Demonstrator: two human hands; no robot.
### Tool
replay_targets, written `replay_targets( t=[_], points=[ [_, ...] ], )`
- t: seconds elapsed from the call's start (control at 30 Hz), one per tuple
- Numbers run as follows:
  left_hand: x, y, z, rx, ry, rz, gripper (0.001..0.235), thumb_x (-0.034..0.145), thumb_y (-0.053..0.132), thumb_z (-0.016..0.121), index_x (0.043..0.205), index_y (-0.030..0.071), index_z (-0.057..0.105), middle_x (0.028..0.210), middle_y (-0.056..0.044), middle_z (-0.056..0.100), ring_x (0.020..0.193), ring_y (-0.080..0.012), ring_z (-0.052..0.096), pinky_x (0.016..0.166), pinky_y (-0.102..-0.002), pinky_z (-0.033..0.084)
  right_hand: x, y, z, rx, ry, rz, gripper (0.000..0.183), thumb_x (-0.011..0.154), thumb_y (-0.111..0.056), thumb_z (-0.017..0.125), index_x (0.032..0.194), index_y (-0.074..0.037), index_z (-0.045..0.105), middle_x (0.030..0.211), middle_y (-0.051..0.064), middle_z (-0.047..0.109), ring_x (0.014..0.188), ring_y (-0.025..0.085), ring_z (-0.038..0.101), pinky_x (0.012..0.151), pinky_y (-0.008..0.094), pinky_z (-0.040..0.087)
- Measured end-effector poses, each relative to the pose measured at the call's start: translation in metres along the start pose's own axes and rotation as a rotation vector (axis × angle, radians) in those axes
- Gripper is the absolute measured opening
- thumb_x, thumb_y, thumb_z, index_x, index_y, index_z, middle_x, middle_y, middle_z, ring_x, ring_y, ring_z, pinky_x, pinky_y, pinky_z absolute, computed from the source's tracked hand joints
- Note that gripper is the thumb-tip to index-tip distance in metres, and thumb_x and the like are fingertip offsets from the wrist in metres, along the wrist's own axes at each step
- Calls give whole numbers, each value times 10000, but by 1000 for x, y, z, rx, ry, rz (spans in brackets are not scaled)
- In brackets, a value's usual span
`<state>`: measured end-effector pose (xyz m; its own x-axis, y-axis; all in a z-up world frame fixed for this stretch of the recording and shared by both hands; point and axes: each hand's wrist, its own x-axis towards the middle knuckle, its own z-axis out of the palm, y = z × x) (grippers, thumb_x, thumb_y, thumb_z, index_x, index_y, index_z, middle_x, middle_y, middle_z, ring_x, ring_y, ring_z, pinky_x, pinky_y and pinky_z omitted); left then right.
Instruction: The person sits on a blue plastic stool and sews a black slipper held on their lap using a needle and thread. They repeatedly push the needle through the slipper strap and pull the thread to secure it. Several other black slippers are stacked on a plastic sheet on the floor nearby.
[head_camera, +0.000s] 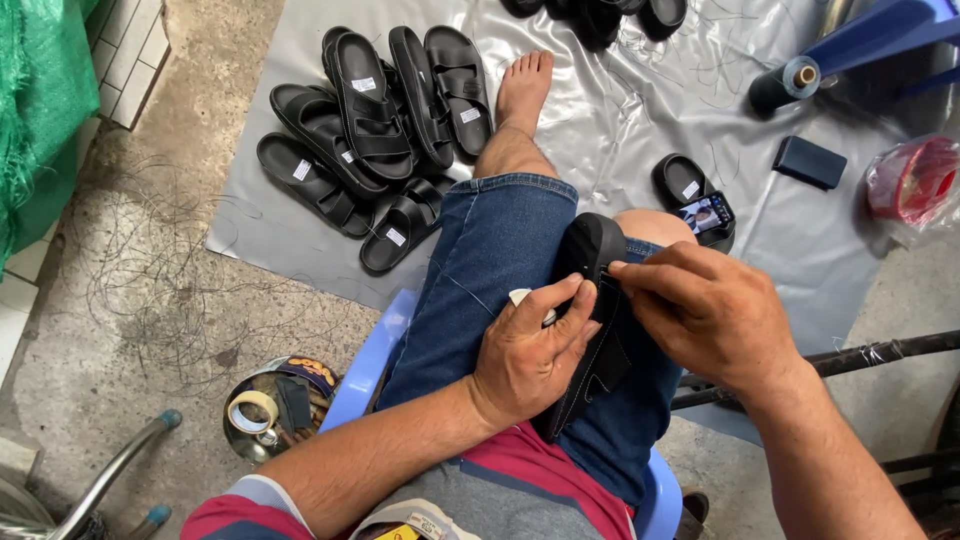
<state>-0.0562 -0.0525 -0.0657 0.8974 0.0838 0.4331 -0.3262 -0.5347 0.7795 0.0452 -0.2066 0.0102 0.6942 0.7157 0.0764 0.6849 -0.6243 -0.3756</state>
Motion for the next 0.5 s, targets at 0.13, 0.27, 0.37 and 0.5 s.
replay_targets(
  t=[0.13,0.27,0.37,0.5],
  points=[
    [3,0,-3,32,-11,18,428,868,84,686,1250,73,494,1192,-127,534,1042,-228,622,862,-326,524,7,-14,1,-79,36,54,80,821,-138,671,897,-145,645,792,-23,606,726,154,612,513,309,467],
    [16,0,-22,-75,-92,-71,388,866,115,667,1222,144,514,1114,-95,577,935,-224,634,788,-312,548,8,-19,-9,-3,2,171,139,799,-137,661,935,-168,666,846,-14,633,724,164,624,538,329,471],
    [23,-16,-46,-14,-258,-195,232,863,213,611,1095,206,608,941,-28,604,777,-192,630,653,-313,519,3,-21,-13,45,-53,231,170,793,-167,655,960,-190,677,869,-22,638,737,151,627,562,322,469],
    [55,-28,-86,-2,-641,-583,154,779,270,587,870,228,705,840,52,635,749,-126,632,697,-278,460,0,-17,-14,64,-84,259,165,787,-209,659,949,-217,694,902,-66,653,824,135,640,608,314,486]
  ],
)
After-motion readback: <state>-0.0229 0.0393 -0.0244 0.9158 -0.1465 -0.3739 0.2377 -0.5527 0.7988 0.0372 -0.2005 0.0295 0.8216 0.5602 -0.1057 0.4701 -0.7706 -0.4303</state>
